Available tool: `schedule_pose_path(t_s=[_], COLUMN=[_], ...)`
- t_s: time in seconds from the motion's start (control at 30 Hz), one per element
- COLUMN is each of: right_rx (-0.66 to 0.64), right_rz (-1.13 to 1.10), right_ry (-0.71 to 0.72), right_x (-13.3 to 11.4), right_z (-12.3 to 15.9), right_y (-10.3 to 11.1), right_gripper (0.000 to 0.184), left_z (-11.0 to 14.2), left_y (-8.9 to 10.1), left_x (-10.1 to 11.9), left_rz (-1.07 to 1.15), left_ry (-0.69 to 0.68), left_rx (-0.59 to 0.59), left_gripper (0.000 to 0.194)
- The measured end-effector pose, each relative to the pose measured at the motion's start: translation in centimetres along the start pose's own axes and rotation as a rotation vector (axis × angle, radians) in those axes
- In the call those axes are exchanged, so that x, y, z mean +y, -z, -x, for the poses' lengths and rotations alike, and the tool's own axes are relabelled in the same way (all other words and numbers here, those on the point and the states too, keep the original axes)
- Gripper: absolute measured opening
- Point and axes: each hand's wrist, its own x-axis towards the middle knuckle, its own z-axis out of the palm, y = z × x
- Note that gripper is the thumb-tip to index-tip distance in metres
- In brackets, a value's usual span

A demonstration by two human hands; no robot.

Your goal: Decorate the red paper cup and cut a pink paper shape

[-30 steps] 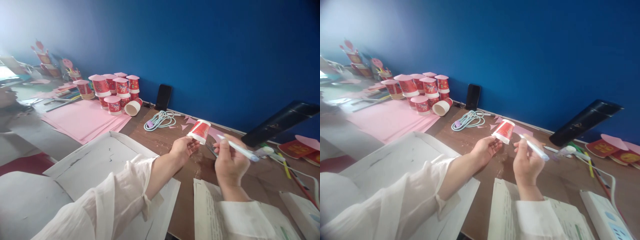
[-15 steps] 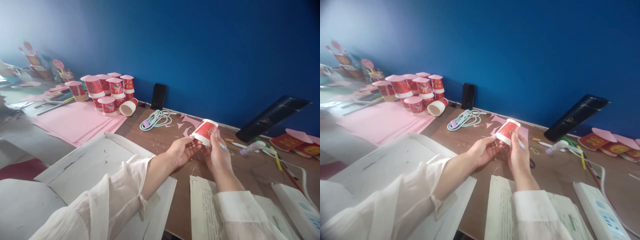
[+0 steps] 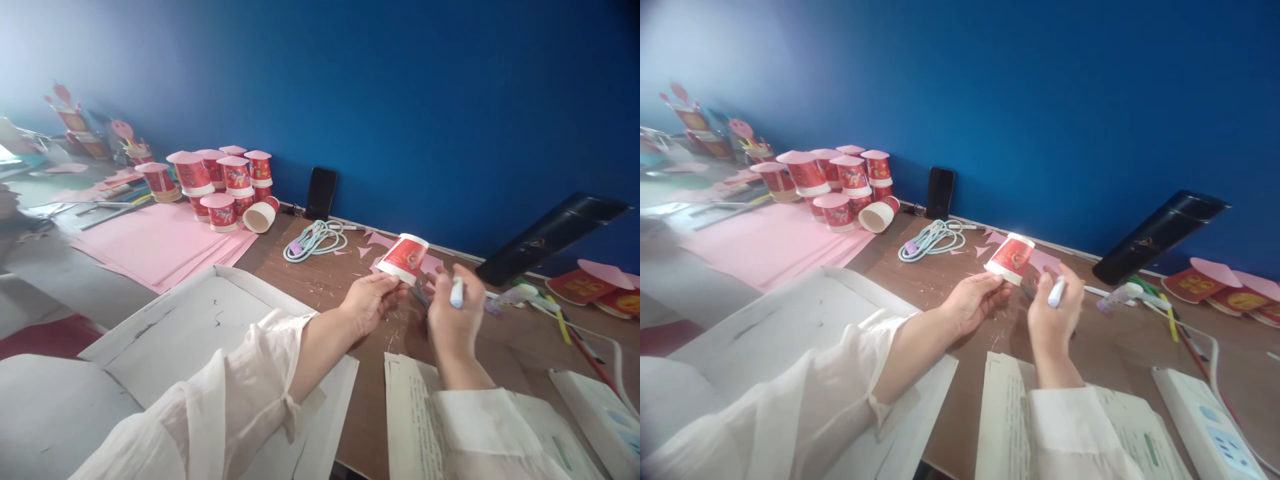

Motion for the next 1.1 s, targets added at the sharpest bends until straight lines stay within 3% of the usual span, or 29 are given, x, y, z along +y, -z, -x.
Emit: schedule_pose_path(t_s=[0.1,0.23,0.3,0.8,1.1], right_rx=[0.008,-0.101,-0.141,-0.170,-0.189], right_rz=[0.050,0.207,0.250,0.357,0.375], right_ry=[0.079,0.389,0.479,0.448,0.453], right_x=[-1.8,-4.1,-4.5,-4.4,-4.2], right_z=[0.4,1.0,1.1,0.8,0.7], right_y=[0.5,0.7,0.7,0.9,0.8], right_gripper=[0.043,0.030,0.026,0.029,0.030], left_z=[-0.2,-0.3,-0.4,-0.9,-1.1], left_y=[0.1,0.3,0.4,0.8,1.1], left_x=[0.1,-0.2,-0.3,-0.9,-0.9], left_rz=[0.007,0.026,0.029,-0.053,-0.155], left_ry=[-0.052,-0.129,-0.137,-0.143,-0.171], left_rx=[0.016,-0.025,-0.034,-0.049,-0.055], left_gripper=[0.007,0.005,0.006,0.020,0.020])
